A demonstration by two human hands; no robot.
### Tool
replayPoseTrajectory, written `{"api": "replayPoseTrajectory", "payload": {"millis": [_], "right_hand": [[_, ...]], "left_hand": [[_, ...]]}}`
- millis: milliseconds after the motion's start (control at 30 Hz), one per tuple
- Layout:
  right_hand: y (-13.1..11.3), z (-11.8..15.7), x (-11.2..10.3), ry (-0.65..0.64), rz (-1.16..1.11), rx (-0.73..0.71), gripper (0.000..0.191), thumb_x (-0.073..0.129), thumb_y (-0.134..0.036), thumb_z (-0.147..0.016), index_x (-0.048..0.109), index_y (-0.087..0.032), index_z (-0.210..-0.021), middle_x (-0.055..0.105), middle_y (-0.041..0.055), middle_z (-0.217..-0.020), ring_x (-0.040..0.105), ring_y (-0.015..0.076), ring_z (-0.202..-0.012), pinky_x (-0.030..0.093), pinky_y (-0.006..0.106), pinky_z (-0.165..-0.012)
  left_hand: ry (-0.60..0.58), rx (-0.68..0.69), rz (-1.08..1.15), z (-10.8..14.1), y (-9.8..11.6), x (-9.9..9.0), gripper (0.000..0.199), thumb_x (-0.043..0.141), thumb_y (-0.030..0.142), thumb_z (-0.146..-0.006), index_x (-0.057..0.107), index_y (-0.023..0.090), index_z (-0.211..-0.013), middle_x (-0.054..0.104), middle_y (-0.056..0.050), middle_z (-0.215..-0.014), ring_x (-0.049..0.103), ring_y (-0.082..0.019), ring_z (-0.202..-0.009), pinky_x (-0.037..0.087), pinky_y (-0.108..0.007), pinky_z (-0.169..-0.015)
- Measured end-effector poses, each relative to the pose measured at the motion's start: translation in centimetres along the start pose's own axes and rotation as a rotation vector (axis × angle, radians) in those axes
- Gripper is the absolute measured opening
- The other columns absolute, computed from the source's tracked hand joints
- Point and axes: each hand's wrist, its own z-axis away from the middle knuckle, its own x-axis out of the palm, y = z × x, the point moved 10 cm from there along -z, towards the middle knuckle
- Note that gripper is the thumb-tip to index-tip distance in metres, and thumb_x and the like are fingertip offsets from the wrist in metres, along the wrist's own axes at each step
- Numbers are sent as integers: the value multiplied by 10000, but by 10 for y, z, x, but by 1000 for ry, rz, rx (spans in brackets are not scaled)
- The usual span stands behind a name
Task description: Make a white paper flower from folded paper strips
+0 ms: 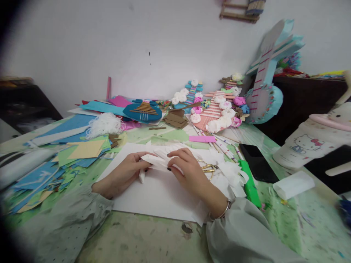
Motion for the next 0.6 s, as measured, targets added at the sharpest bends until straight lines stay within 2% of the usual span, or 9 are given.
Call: {"api": "replayPoseTrajectory", "payload": {"millis": [100,167,300,367,467,600], "right_hand": [[5,2,4,-41,-4,40,101,513,-128,-827,577,-206,-832,604,85,-1042,547,190,-980,464,369,-847],[13,4,6,-56,-50,115,106,537,-149,-808,563,-210,-891,598,88,-1061,557,198,-996,469,378,-854],[34,10,14,-89,-284,347,325,576,-185,-781,499,-224,-1094,589,74,-1095,590,179,-951,494,365,-835],[43,15,22,-101,-431,460,373,576,-198,-781,481,-233,-1140,581,73,-1121,602,161,-905,512,337,-783],[53,21,33,-98,-652,602,366,592,-228,-766,493,-226,-1118,600,66,-1064,616,134,-762,520,294,-660],[60,24,38,-55,-838,707,280,649,-260,-708,563,-190,-965,623,49,-963,582,91,-590,486,259,-562]], "left_hand": [[-22,6,49,1,2,3,330,572,100,-628,686,141,-935,626,-26,-737,515,-112,-652,351,-189,-532],[-27,8,68,1,3,4,340,567,89,-612,692,137,-924,638,-31,-758,520,-113,-656,349,-191,-530],[-43,2,112,1,5,7,344,577,87,-594,697,136,-913,643,-26,-752,504,-102,-621,349,-188,-537],[-48,-1,132,2,6,8,349,575,84,-590,694,135,-914,639,-27,-749,500,-103,-623,354,-189,-552],[-53,-9,172,3,7,9,372,550,56,-556,691,126,-892,641,-40,-772,507,-115,-654,368,-195,-580],[-61,11,280,3,11,9,389,513,47,-509,694,110,-847,635,-62,-785,502,-128,-674,386,-211,-593]]}}
